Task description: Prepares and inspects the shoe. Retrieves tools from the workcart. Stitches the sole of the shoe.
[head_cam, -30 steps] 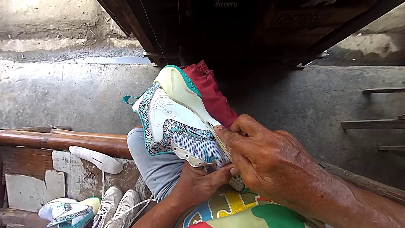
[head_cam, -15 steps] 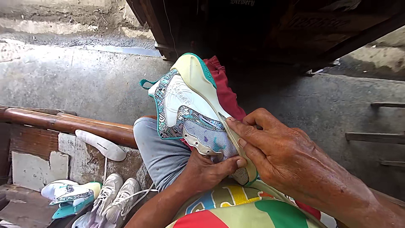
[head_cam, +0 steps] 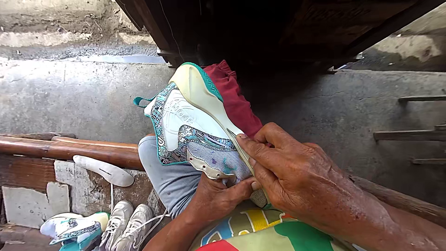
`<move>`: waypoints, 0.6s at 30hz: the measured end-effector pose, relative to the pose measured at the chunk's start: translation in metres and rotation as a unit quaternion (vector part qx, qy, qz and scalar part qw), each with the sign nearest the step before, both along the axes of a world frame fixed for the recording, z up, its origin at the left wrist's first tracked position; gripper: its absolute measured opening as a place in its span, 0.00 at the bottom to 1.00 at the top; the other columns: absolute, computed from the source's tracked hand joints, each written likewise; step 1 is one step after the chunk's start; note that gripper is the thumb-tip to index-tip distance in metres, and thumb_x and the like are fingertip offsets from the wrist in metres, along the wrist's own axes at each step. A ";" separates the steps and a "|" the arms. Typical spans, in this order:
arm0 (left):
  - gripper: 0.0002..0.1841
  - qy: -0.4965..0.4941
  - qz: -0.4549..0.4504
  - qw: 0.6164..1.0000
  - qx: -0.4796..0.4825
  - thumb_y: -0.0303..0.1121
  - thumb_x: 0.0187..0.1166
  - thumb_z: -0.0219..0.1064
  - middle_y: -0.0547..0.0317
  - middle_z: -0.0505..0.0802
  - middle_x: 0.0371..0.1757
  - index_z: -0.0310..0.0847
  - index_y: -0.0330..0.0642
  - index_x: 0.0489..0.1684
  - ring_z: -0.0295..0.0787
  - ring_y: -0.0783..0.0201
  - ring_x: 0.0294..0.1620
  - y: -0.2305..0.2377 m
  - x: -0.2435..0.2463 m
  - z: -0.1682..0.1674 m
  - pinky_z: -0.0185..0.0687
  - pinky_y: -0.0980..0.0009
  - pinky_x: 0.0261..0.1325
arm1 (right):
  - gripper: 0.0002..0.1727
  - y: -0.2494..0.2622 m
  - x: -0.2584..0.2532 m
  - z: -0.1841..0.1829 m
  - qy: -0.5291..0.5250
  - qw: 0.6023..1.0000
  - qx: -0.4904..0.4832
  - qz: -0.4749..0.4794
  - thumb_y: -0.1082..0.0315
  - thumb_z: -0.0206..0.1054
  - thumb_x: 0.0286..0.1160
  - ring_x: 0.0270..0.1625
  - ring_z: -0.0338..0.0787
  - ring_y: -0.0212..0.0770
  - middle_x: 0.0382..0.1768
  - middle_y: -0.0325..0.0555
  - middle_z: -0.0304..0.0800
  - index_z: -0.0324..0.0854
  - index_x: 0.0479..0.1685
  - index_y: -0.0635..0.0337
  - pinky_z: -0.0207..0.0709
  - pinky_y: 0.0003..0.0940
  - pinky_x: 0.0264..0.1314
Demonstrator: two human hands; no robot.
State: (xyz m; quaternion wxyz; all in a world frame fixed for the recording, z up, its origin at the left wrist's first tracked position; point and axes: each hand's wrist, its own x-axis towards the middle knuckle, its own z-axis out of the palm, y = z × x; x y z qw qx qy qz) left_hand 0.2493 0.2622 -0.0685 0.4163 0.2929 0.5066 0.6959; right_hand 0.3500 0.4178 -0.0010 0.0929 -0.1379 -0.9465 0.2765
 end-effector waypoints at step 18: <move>0.13 0.012 -0.011 1.000 -0.009 0.24 0.71 0.78 0.70 0.96 0.47 0.87 0.43 0.52 0.93 0.77 0.51 -0.001 -0.003 -0.001 0.90 0.74 0.60 | 0.23 0.000 -0.005 -0.006 0.021 1.000 0.013 0.005 0.67 0.54 0.78 0.25 0.78 0.34 0.40 0.46 0.82 0.90 0.65 0.58 0.64 0.26 0.18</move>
